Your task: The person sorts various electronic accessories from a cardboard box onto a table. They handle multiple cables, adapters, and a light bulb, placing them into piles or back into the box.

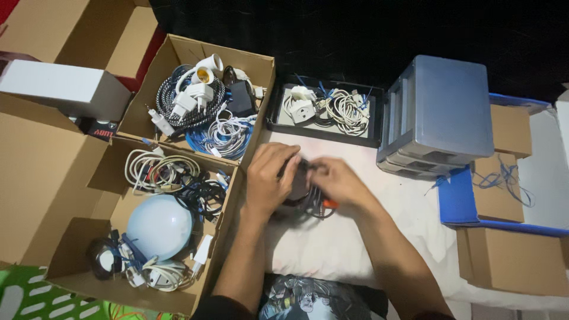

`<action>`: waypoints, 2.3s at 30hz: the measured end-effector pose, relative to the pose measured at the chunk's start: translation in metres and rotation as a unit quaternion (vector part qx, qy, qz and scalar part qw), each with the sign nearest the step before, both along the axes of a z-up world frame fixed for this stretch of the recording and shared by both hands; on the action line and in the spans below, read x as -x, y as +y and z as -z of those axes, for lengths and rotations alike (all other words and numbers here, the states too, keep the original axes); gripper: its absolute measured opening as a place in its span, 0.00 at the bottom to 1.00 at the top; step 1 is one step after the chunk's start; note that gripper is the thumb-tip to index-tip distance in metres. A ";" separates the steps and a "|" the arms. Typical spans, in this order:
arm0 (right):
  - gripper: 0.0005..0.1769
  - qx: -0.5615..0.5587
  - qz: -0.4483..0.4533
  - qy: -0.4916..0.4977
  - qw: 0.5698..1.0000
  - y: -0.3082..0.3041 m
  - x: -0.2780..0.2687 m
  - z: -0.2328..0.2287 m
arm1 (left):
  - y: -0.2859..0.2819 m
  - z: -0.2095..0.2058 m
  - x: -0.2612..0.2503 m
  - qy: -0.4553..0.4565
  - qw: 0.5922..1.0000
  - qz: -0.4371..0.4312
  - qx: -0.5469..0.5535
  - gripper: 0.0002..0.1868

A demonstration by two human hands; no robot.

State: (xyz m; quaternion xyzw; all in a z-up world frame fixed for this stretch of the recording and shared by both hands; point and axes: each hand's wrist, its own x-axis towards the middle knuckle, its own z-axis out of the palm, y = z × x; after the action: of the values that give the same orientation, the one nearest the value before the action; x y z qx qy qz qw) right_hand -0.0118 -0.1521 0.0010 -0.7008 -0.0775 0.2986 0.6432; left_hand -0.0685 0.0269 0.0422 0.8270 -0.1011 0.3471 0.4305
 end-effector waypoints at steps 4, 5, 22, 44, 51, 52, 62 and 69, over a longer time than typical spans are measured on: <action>0.16 0.231 -0.164 -0.129 0.950 0.006 0.016 0.002 | 0.004 0.009 -0.002 0.047 0.998 0.001 -0.034 0.09; 0.18 0.316 -0.208 -0.185 0.907 0.008 0.017 0.002 | 0.005 0.012 -0.003 0.058 0.998 0.001 -0.037 0.09; 0.14 0.244 0.138 -0.565 0.776 0.026 -0.123 0.026 | -0.005 0.094 -0.138 0.185 0.973 -0.090 -0.105 0.24; 0.13 0.212 0.237 -0.451 0.834 -0.001 -0.136 0.014 | 0.009 0.067 -0.116 0.163 0.986 -0.030 0.015 0.18; 0.17 0.290 0.152 -0.254 0.910 -0.048 -0.051 0.004 | 0.014 0.051 -0.087 0.264 0.963 0.054 -0.031 0.17; 0.16 0.276 0.163 -0.226 0.920 -0.049 -0.038 0.003 | 0.017 0.051 -0.086 0.266 0.961 0.065 -0.036 0.16; 0.13 0.373 0.094 -0.251 0.888 -0.042 -0.016 -0.004 | 0.011 0.079 -0.089 0.320 0.927 0.166 -0.107 0.14; 0.09 0.415 0.108 -0.373 0.823 -0.046 -0.049 0.001 | 0.013 0.079 -0.096 0.236 0.937 0.198 -0.164 0.18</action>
State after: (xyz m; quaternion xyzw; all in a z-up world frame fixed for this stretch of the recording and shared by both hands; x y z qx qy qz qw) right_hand 0.0375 -0.1982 0.0004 -0.9634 -0.1038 -0.0528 0.2416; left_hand 0.0273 0.0402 -0.0366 0.9076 -0.2136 0.0280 0.3605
